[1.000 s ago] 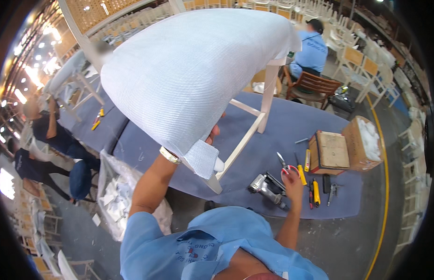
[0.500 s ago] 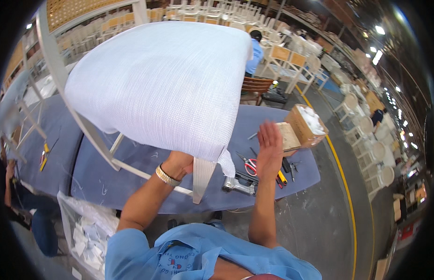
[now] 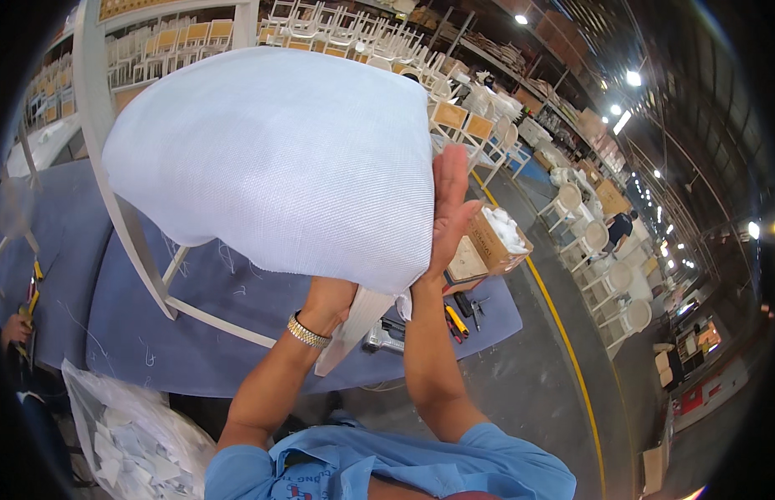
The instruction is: The person staples white fabric onto a wooden chair frame using a pneumatic staple gun, then trims excess fabric with scissors and a utility knife. The person repeatedly adjusts the fabric, staples edges, and cuts away surplus material to fit the chair seat.
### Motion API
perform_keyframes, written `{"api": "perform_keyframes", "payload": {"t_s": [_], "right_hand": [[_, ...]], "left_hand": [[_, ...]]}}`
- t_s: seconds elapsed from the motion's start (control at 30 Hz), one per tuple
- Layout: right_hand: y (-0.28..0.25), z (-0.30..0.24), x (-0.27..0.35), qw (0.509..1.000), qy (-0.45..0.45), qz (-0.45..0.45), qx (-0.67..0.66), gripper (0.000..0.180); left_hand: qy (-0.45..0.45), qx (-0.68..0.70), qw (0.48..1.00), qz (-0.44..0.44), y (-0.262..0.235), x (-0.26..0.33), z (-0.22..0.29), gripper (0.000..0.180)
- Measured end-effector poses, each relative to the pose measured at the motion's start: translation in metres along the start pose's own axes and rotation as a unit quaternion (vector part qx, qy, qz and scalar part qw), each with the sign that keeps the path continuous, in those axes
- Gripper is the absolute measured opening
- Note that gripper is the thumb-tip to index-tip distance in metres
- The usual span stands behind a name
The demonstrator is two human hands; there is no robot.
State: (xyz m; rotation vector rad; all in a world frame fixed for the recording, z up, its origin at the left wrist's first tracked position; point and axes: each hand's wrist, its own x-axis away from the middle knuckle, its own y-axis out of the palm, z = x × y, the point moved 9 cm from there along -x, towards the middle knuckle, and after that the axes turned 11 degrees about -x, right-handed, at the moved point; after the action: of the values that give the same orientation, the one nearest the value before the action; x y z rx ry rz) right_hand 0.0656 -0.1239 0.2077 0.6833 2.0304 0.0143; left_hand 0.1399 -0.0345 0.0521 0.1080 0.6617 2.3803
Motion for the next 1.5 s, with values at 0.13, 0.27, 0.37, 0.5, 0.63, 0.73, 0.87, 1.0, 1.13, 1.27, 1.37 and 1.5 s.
{"api": "perform_keyframes", "payload": {"t_s": [0.13, 0.27, 0.37, 0.5, 0.63, 0.73, 0.87, 1.0, 1.13, 1.27, 1.37, 1.5], "right_hand": [[0.002, -0.037, -0.017, 0.998, -0.023, 0.053, -0.032, 0.088], [0.017, -0.053, -0.035, 0.997, -0.07, 0.005, -0.039, 0.088], [0.017, -0.014, -0.023, 0.998, 0.007, -0.059, -0.018, 0.095], [-0.016, 0.022, -0.001, 0.998, -0.024, -0.016, -0.048, 0.091], [-0.033, 0.024, 0.012, 0.991, -0.11, -0.058, 0.043, 0.063], [-0.085, 0.055, 0.051, 0.996, 0.027, -0.025, 0.086, 0.051], [-0.257, 0.137, 0.223, 0.92, 0.318, 0.213, 0.084, 0.034], [-0.363, 0.177, 0.461, 0.662, 0.517, 0.539, -0.059, 0.05], [-0.374, 0.226, 0.489, 0.61, 0.48, 0.604, -0.179, 0.048], [-0.393, 0.258, 0.494, 0.622, 0.488, 0.563, -0.24, 0.043], [-0.407, 0.251, 0.455, 0.644, 0.519, 0.548, -0.126, 0.036], [-0.428, 0.214, 0.395, 0.777, 0.454, 0.41, 0.15, 0.026]], "left_hand": [[-0.008, 0.001, 1.0, 0.016, -0.007, 0.0, 0.0, 0.041], [-0.006, 0.052, 0.999, 0.012, 0.001, 0.003, 0.002, 0.041], [0.038, -0.001, 0.999, 0.02, -0.007, -0.003, -0.004, 0.041], [0.023, 0.088, 0.996, 0.024, -0.026, -0.022, -0.04, 0.042], [-0.012, 0.066, 0.996, 0.066, -0.023, -0.001, -0.017, 0.04], [0.009, -0.043, 0.998, 0.055, -0.029, 0.004, -0.009, 0.036], [0.023, -0.119, 0.989, 0.079, -0.042, 0.002, -0.013, 0.036], [0.062, 0.017, 0.998, -0.006, -0.048, -0.006, -0.02, 0.044], [0.048, 0.043, 0.996, -0.055, -0.018, 0.003, -0.012, 0.042], [0.104, 0.014, 0.994, 0.01, -0.009, 0.001, 0.005, 0.029], [0.068, 0.033, 0.996, -0.039, -0.038, 0.012, -0.004, 0.034], [0.147, 0.014, 0.963, -0.225, -0.018, 0.009, 0.011, 0.035]]}}
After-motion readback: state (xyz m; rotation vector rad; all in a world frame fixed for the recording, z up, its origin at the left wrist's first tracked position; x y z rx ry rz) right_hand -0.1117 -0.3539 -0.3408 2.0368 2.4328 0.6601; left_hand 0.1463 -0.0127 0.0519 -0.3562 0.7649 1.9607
